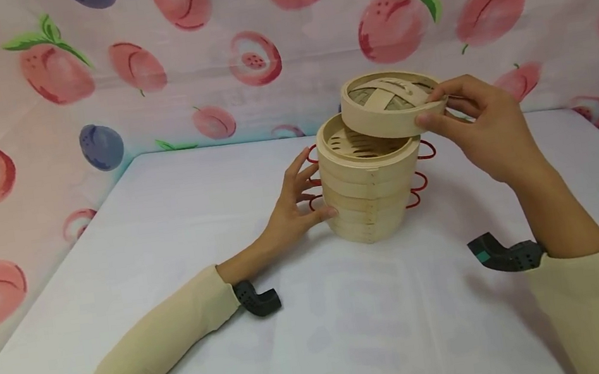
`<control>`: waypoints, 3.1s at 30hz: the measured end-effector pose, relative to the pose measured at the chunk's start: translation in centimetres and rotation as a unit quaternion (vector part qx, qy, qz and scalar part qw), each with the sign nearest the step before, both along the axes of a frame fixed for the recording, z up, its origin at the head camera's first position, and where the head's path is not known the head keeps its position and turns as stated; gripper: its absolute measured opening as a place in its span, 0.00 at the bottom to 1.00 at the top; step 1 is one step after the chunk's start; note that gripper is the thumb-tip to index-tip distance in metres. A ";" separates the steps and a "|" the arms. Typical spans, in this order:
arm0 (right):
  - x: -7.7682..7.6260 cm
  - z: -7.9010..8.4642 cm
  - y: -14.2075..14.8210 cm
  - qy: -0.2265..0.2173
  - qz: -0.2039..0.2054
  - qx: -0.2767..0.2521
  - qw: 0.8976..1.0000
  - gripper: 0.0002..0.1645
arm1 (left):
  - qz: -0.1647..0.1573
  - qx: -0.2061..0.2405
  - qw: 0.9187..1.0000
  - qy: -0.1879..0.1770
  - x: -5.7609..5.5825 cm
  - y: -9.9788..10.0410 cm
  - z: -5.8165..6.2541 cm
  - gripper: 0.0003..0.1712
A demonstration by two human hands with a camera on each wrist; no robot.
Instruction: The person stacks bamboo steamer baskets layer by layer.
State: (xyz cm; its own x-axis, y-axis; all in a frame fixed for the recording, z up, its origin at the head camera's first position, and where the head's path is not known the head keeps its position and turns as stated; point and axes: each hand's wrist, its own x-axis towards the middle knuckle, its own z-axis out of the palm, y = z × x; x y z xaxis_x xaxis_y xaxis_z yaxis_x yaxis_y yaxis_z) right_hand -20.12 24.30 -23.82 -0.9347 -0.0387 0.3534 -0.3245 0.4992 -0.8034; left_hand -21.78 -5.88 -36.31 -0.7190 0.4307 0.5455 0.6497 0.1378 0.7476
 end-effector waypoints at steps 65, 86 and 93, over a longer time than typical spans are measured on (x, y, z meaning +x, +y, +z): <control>1.3 0.4 -1.0 0.024 0.112 0.041 0.993 0.18 | 0.001 0.000 1.000 -0.016 2.0 0.1 2.1 0.55; 2.0 0.9 -1.3 -0.002 0.103 0.063 0.993 0.19 | 0.006 -0.010 1.000 -0.017 0.4 0.1 0.1 0.60; 2.1 0.9 -0.7 -0.019 0.100 0.125 0.987 0.29 | -0.002 0.005 1.000 -0.019 0.4 0.1 0.1 0.60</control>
State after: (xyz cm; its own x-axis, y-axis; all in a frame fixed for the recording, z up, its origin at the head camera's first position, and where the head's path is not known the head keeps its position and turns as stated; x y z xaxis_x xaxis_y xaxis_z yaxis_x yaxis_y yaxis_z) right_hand -18.05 23.59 -22.90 -0.9120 -0.3052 0.2741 -0.4084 0.6128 -0.6765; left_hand -21.39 -5.80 -36.26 -0.7376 0.4285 0.5219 0.6214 0.1281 0.7730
